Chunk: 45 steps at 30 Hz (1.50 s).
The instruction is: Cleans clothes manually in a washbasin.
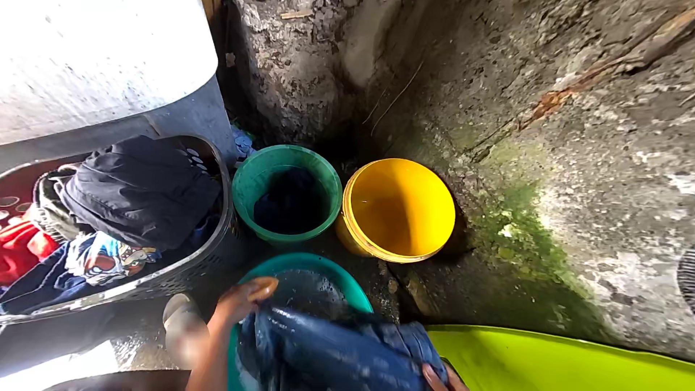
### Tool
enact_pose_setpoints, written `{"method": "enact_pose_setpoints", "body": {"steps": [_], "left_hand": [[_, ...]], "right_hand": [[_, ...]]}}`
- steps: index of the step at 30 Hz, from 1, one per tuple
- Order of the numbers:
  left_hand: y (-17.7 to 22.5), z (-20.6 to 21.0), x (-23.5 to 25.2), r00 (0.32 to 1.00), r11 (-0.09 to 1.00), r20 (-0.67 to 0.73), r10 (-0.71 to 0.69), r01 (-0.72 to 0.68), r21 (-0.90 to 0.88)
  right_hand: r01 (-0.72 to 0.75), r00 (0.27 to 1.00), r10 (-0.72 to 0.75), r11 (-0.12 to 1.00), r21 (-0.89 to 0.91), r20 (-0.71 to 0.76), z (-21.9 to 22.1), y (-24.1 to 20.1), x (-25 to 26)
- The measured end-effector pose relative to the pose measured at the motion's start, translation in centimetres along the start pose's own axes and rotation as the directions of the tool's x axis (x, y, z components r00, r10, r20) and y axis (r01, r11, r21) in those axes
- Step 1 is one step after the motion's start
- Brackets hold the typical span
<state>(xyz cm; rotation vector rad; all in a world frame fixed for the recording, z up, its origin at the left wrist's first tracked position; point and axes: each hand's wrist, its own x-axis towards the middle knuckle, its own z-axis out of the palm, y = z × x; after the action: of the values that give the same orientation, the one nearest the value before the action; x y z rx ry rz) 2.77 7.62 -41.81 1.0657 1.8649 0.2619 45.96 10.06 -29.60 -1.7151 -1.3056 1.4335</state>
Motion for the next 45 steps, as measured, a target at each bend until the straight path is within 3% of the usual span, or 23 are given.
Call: {"method": "enact_pose_setpoints", "body": {"steps": [2,4,5,9,12,17,21,24,26,28,30,31,33,35,36,37,39,41,42,43,45], "left_hand": [[3.2,1.0,0.7,0.981,0.993,-0.176,-0.079,0.094,0.075],[5.8,3.9,2.1,0.965,0.983,-0.245,-0.088,0.123,0.133],[6.3,5.7,2.9,0.967,0.98,-0.241,-0.079,0.12,0.159],[3.8,12.2,6.4,0.97,0.967,-0.198,-0.138,0.176,0.185],[1.3,14.7,8.0,0.963,0.958,-0.225,-0.146,0.195,0.211],[1.2,14.4,11.1,0.963,0.93,-0.227,-0.147,0.212,0.299],[3.4,13.2,12.1,0.952,0.912,-0.199,-0.234,0.286,0.295],[7.3,13.5,8.8,0.963,0.994,-0.258,-0.074,0.093,0.061],[12.3,16.5,4.4,0.949,0.991,-0.302,0.09,-0.114,-0.064],[15.0,20.6,1.5,0.915,0.945,-0.279,0.292,-0.322,-0.064],[11.9,21.7,1.6,0.939,0.941,-0.109,0.325,-0.31,0.139],[8.3,20.7,2.7,0.965,0.946,-0.092,0.245,-0.218,0.239],[1.6,15.1,5.3,0.995,0.947,-0.084,-0.06,0.083,0.31],[0.5,11.1,6.1,0.951,0.897,-0.095,-0.295,0.31,0.315],[2.3,11.0,5.5,0.937,0.894,-0.096,-0.335,0.348,0.283],[5.5,11.9,4.6,0.948,0.919,-0.095,-0.304,0.318,0.233],[12.3,16.5,2.4,0.992,0.982,-0.066,-0.112,0.121,0.143],[14.2,21.6,1.6,0.982,0.986,-0.109,0.153,-0.144,0.086],[12.4,22.6,2.3,0.963,0.97,-0.153,0.223,-0.205,0.129],[9.2,22.0,3.3,0.958,0.961,-0.187,0.216,-0.176,0.211],[2.4,16.7,5.3,0.993,0.949,-0.114,-0.044,0.077,0.307]], "right_hand": [[-0.168,0.968,0.095,0.933,-0.317,-0.234,2.7,4.6,5.0],[-0.337,0.932,0.175,0.745,-0.576,-0.319,5.3,8.4,8.6],[-0.384,0.913,0.184,0.688,-0.616,-0.363,6.4,10.0,9.3],[-0.439,0.838,0.099,0.708,-0.553,-0.537,8.5,13.9,9.8],[-0.459,0.801,0.093,0.729,-0.508,-0.591,9.2,15.0,10.3],[-0.418,0.807,0.047,0.75,-0.512,-0.589,9.2,16.0,10.6],[-0.382,0.818,0.005,0.753,-0.536,-0.576,9.2,16.4,10.3],[-0.326,0.828,-0.047,0.77,-0.548,-0.559,9.5,16.2,10.5],[-0.337,0.829,-0.032,0.768,-0.545,-0.558,9.4,16.3,10.2],[-0.362,0.835,0.008,0.761,-0.538,-0.551,9.4,16.2,10.1],[-0.389,0.849,0.073,0.757,-0.525,-0.523,9.3,16.0,10.0],[-0.39,0.853,0.075,0.75,-0.534,-0.517,9.3,15.7,10.0],[-0.384,0.847,0.039,0.736,-0.558,-0.531,9.5,15.7,10.3],[-0.403,0.849,0.045,0.7,-0.589,-0.527,9.8,15.7,10.4],[-0.403,0.852,0.042,0.69,-0.602,-0.522,10.0,15.7,10.3],[-0.386,0.853,0.016,0.692,-0.61,-0.521,10.0,15.8,10.6],[-0.36,0.85,-0.019,0.708,-0.607,-0.527,10.0,16.5,10.7],[-0.353,0.855,-0.008,0.724,-0.592,-0.519,9.9,16.9,10.7],[-0.359,0.856,0.007,0.728,-0.584,-0.517,9.8,16.7,10.7],[-0.367,0.857,0.021,0.725,-0.583,-0.515,9.7,16.5,10.6],[-0.376,0.857,0.018,0.705,-0.601,-0.515,9.8,16.0,10.7]]}}
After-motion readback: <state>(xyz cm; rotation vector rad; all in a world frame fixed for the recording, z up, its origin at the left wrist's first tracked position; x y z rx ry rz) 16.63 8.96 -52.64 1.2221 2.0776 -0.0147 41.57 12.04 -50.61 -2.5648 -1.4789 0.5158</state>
